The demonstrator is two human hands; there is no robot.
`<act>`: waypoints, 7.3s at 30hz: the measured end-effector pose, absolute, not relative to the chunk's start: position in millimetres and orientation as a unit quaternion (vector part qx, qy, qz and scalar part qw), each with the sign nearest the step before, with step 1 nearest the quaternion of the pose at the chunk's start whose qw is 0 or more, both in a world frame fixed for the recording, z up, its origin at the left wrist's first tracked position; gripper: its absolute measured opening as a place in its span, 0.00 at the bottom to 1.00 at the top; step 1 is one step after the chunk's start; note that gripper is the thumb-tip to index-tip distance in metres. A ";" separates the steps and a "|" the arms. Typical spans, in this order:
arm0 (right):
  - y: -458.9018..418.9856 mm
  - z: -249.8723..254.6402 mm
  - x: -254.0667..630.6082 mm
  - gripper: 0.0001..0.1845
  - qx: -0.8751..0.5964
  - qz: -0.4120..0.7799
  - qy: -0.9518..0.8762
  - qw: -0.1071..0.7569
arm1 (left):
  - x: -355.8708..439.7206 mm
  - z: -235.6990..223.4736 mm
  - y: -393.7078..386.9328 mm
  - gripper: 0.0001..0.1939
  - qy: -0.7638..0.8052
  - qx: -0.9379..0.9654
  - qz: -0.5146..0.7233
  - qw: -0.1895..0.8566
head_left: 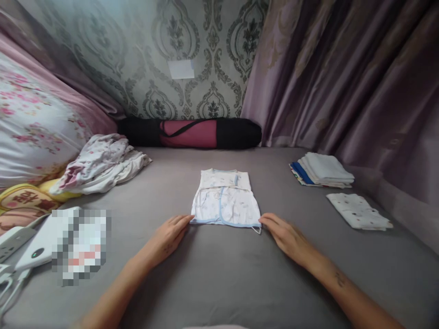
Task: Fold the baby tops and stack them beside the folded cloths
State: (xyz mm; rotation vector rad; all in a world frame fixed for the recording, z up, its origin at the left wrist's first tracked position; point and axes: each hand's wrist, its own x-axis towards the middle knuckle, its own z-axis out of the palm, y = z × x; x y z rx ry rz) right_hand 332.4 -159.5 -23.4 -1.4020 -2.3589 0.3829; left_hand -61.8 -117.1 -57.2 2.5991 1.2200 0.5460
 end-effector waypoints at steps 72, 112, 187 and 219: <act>-87.0 -34.6 292.9 0.16 -0.632 -0.030 -0.683 0.366 | 12.8 -41.1 -62.6 0.08 0.564 0.684 0.435 0.156; -17.8 -52.9 308.4 0.19 -0.724 0.045 -0.654 0.213 | 14.1 -72.0 18.3 0.13 0.657 0.681 0.311 0.089; -23.3 -59.5 280.1 0.36 -0.598 0.089 -0.795 0.061 | 4.1 -79.6 -30.1 0.26 0.568 0.794 0.202 0.081; -27.3 -60.9 167.2 0.32 -0.552 0.046 -0.825 0.115 | -2.9 -93.2 -19.2 0.24 0.543 0.776 0.308 0.093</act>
